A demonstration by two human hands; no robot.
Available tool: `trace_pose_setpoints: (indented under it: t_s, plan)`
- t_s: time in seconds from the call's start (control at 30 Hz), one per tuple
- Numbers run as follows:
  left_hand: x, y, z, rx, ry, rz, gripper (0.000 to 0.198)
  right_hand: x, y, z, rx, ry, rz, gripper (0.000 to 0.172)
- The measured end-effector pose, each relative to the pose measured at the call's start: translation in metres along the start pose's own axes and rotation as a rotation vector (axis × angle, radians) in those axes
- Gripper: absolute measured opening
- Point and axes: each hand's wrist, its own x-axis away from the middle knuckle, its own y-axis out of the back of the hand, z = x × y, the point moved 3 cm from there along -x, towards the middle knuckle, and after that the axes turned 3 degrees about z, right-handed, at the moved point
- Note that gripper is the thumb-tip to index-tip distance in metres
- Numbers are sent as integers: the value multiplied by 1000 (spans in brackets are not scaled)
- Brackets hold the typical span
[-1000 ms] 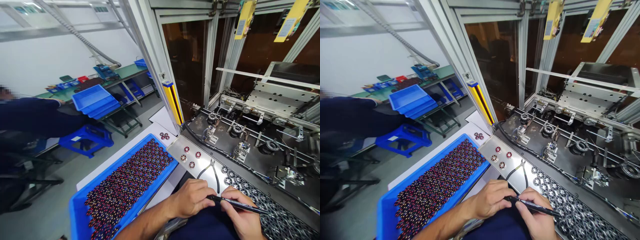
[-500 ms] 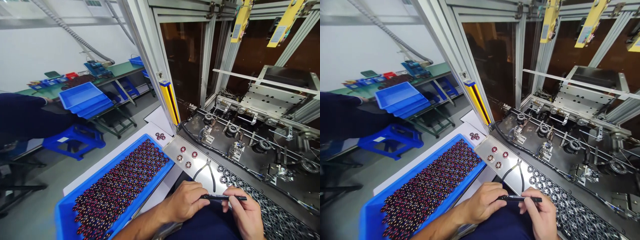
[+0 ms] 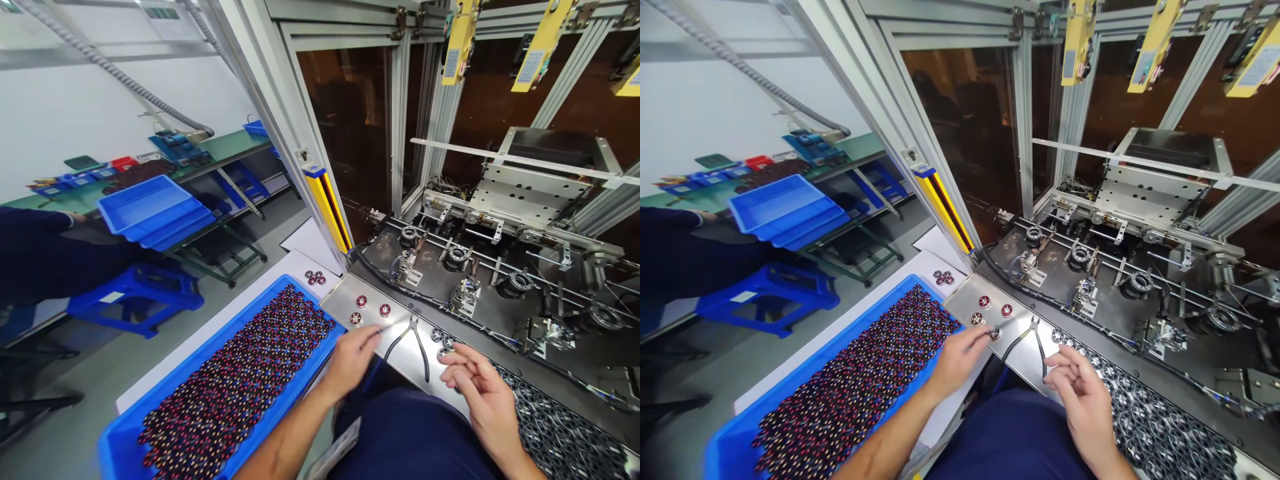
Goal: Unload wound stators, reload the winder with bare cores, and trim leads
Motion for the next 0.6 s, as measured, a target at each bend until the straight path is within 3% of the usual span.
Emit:
trace_pose_setpoints:
  t_s: [0.1,0.23,0.43,0.6]
  plan:
    - [-19,15,75,-156,213,-161,36,5,29,-14,82,-41,-136,39]
    - [-41,19,145,-294,374,-186,25,22,63,-36,209,-179,-186,46]
    - [-62,-4,179,-347,506,-183,31,49,111,-49,490,-156,-45,44]
    - [-69,-3,189,-333,564,-214,30,68,136,-48,707,-15,-35,36]
